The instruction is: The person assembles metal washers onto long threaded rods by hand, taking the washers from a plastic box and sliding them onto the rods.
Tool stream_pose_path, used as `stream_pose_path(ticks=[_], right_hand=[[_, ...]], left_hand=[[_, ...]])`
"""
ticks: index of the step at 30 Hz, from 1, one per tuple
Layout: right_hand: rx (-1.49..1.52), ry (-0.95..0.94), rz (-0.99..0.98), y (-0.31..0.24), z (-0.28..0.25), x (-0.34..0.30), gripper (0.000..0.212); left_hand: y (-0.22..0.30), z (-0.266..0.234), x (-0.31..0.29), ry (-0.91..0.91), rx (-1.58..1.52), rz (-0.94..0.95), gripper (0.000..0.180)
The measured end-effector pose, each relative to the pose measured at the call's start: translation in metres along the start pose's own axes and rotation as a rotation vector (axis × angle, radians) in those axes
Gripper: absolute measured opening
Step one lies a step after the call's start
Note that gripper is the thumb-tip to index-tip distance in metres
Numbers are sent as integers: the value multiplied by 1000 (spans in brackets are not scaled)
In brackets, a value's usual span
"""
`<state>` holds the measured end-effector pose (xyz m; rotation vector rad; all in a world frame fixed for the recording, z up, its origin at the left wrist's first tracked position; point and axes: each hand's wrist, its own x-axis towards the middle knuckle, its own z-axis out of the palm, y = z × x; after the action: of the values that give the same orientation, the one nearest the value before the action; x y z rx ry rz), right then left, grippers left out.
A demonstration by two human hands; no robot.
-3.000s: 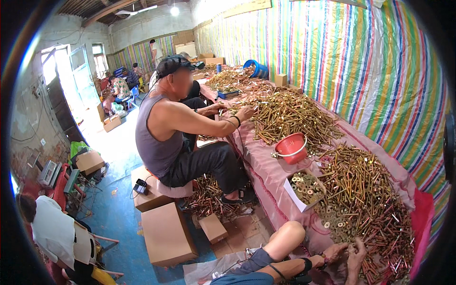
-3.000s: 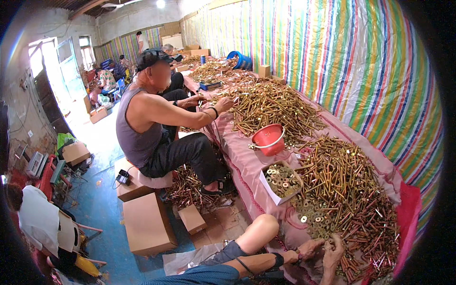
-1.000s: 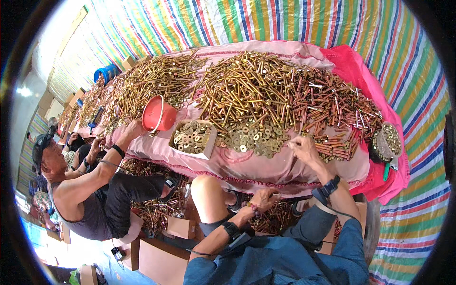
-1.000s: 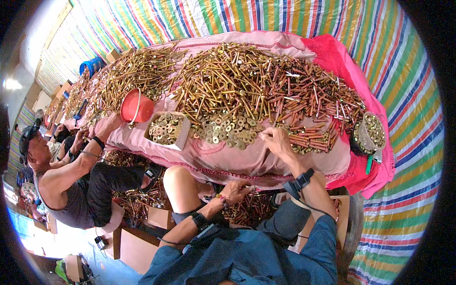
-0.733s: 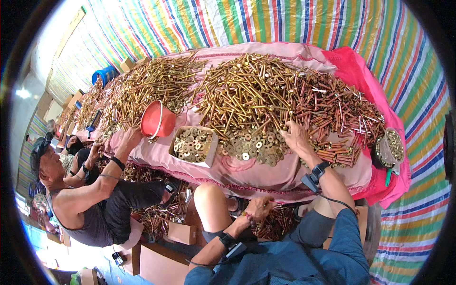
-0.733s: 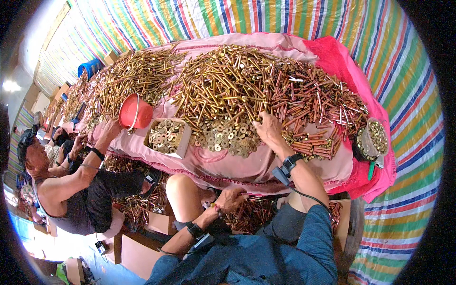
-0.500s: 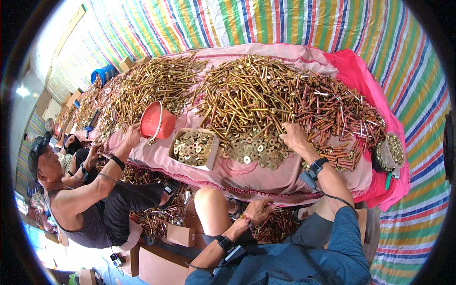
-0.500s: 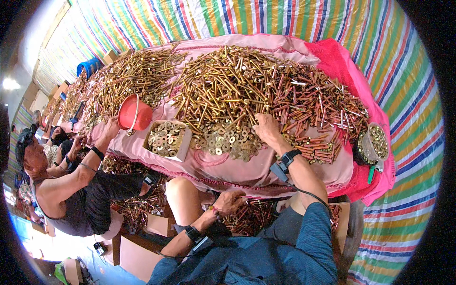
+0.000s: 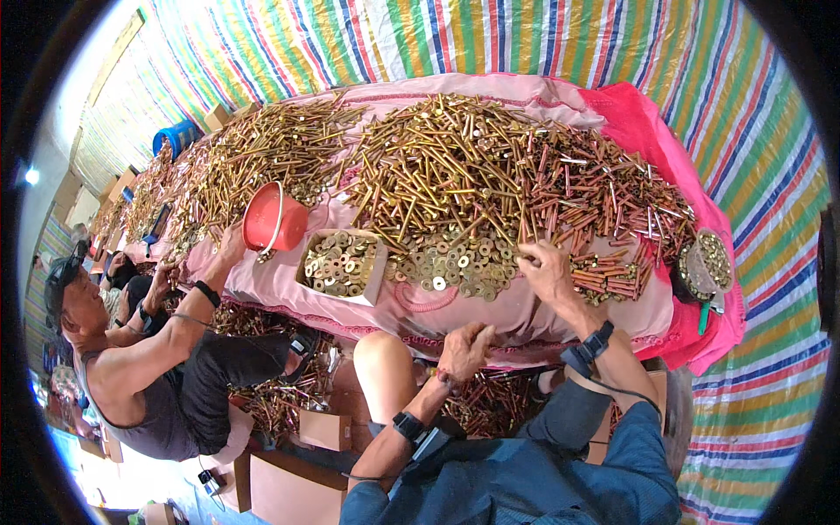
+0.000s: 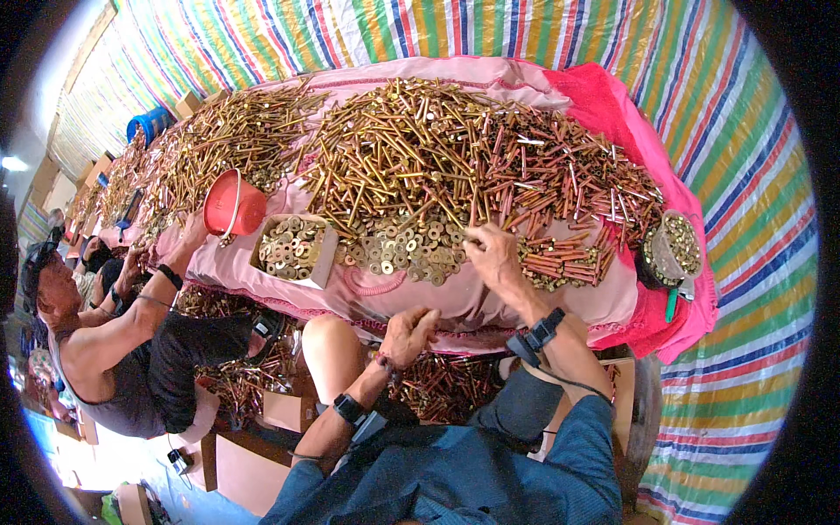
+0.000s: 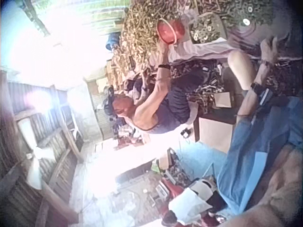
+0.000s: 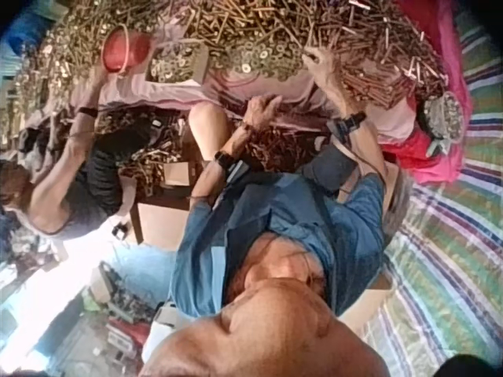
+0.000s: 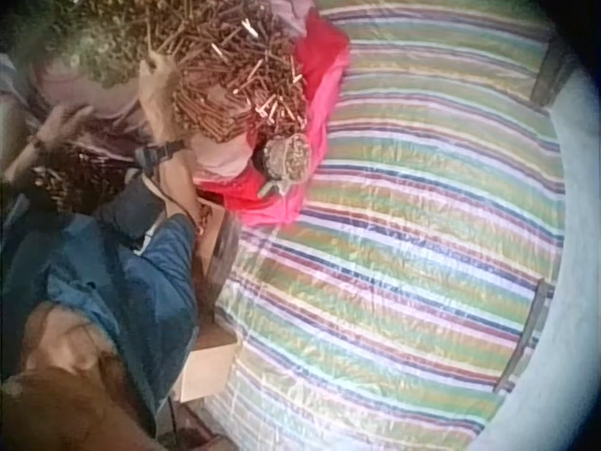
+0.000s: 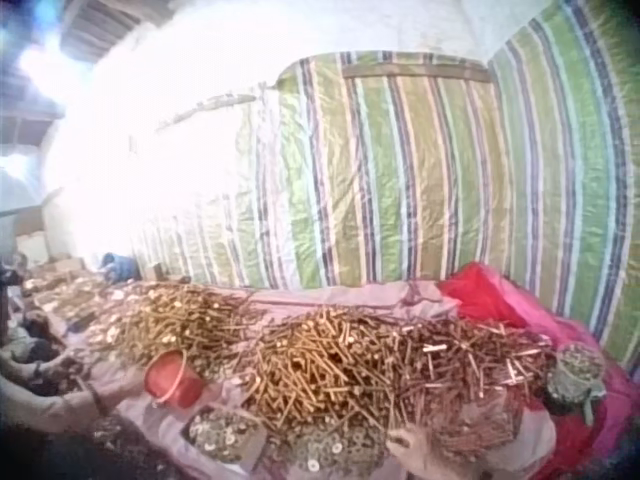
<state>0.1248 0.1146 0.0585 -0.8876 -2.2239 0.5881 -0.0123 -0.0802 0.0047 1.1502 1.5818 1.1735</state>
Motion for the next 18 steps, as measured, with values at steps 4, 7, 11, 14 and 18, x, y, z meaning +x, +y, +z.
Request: stream_pose_path(ticks=[4,7,11,14,18], right_hand=[[150,-43,-218,-30,-4,-46,21],[248,-307,-291,-37,-2,-74,28],[244,-482,-132,-34,-26,-61,23],[194,-432,186,-3,-41,-38,24],[21,-283,214,34,-58,-5,18]], left_hand=[[22,15,21,83,-471,-86,39],[16,13,30,52,-725,-179,33],[11,13,26,67,-714,-144,27],[5,18,30,75,-610,-23,24],[8,26,46,179,-454,144,20]])
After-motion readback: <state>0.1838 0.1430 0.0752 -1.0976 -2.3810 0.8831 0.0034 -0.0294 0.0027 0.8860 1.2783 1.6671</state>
